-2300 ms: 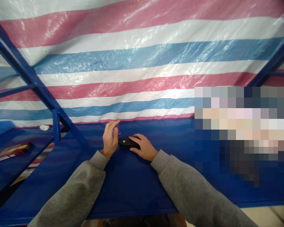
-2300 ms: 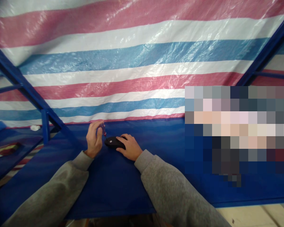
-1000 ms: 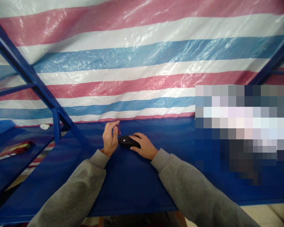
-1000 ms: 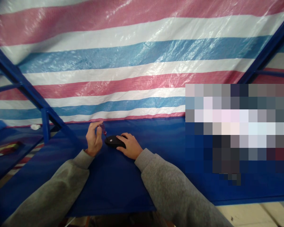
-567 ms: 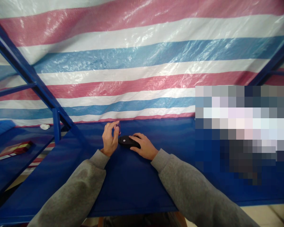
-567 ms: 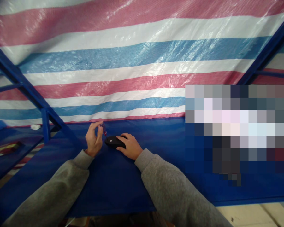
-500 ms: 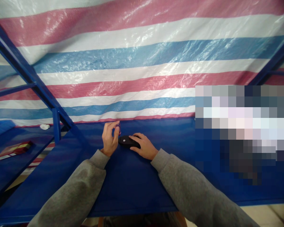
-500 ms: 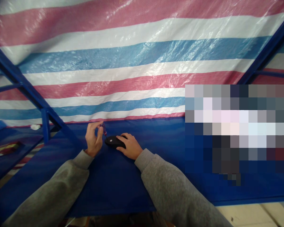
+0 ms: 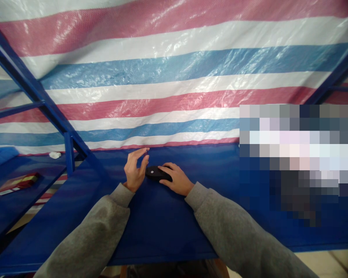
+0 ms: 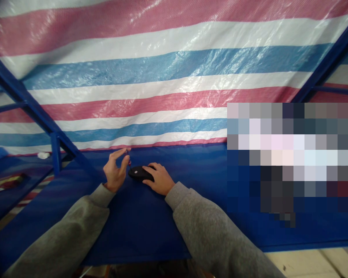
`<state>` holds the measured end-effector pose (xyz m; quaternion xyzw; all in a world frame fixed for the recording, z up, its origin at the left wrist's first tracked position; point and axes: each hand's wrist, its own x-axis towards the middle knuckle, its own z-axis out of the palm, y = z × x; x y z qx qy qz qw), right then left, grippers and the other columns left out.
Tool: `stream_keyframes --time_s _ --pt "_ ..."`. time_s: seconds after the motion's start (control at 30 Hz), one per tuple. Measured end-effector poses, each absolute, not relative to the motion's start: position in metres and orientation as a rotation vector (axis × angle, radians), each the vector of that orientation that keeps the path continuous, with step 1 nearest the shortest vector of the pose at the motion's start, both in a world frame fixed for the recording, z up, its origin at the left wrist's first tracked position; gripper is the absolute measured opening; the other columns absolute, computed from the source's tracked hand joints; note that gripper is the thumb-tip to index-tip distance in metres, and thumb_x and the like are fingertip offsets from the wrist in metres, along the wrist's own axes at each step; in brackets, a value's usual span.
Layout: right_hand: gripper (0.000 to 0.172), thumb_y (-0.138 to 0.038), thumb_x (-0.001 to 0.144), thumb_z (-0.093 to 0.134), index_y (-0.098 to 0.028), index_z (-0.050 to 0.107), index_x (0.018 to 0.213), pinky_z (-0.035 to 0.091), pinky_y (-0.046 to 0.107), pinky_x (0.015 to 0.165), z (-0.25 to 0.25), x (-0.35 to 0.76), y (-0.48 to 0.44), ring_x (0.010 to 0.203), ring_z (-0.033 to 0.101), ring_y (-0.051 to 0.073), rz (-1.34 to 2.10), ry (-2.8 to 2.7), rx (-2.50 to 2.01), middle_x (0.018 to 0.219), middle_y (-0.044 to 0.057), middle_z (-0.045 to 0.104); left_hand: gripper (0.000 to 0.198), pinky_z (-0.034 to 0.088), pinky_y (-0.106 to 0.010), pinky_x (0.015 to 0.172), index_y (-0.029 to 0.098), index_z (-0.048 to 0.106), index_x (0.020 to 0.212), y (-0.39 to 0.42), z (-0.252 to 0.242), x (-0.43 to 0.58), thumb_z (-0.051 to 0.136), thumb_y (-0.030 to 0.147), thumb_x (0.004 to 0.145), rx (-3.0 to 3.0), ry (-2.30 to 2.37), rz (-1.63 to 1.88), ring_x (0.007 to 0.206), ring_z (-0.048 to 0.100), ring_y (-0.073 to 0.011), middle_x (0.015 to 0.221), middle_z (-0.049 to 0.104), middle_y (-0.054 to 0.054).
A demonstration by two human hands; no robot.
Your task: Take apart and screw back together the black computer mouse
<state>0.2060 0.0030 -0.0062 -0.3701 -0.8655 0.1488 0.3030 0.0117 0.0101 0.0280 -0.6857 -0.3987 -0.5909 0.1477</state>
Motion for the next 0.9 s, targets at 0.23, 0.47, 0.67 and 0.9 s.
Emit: stream_keyframes --time_s 0.23,0.47,0.67,0.9 --pt "0.052 -0.035 0.082 0.064 -0.022 0.050 0.130 0.039 0.042 0.100 -0.0055 0.2057 0.0025 0.113 0.048 0.025 0.405 -2.288 -0.982 0.123 0.010 0.052 0.024 0.049 -0.037 0.087 0.017 0.058 0.112 0.0096 0.0268 0.0104 0.049 0.020 0.090 -1.997 -1.190 -1.674 0.096 0.062 -0.0190 0.101 0.068 -0.010" --pt "0.053 -0.034 0.081 0.065 -0.020 0.050 0.130 0.039 0.042 0.101 -0.0049 0.2062 0.0024 0.113 0.048 0.024 0.406 -2.294 -0.975 0.123 0.010 0.052 0.024 0.050 -0.035 0.079 0.016 0.060 0.105 0.0097 0.0329 0.0152 0.062 0.023 0.082 -1.967 -1.137 -1.713 0.084 0.059 -0.0177 0.092 0.063 -0.007" --pt "0.053 -0.034 0.081 0.065 -0.020 0.051 0.130 0.039 0.042 0.100 -0.0043 0.2059 0.0023 0.112 0.048 0.025 0.408 -2.297 -0.990 0.123 0.010 0.052 0.022 0.048 -0.035 0.081 0.016 0.058 0.109 0.0077 0.0323 0.0142 0.051 0.019 0.089 -1.984 -1.153 -1.733 0.087 0.057 -0.0173 0.093 0.060 -0.008" --pt "0.052 -0.035 0.082 0.065 -0.021 0.050 0.130 0.040 0.042 0.100 -0.0057 0.2062 0.0029 0.112 0.048 0.024 0.403 -2.294 -0.978 0.123 0.010 0.052 0.022 0.044 -0.040 0.093 0.016 0.058 0.110 0.0103 0.0303 0.0123 0.044 0.020 0.092 -1.976 -1.134 -1.746 0.105 0.054 -0.0198 0.106 0.057 -0.011"
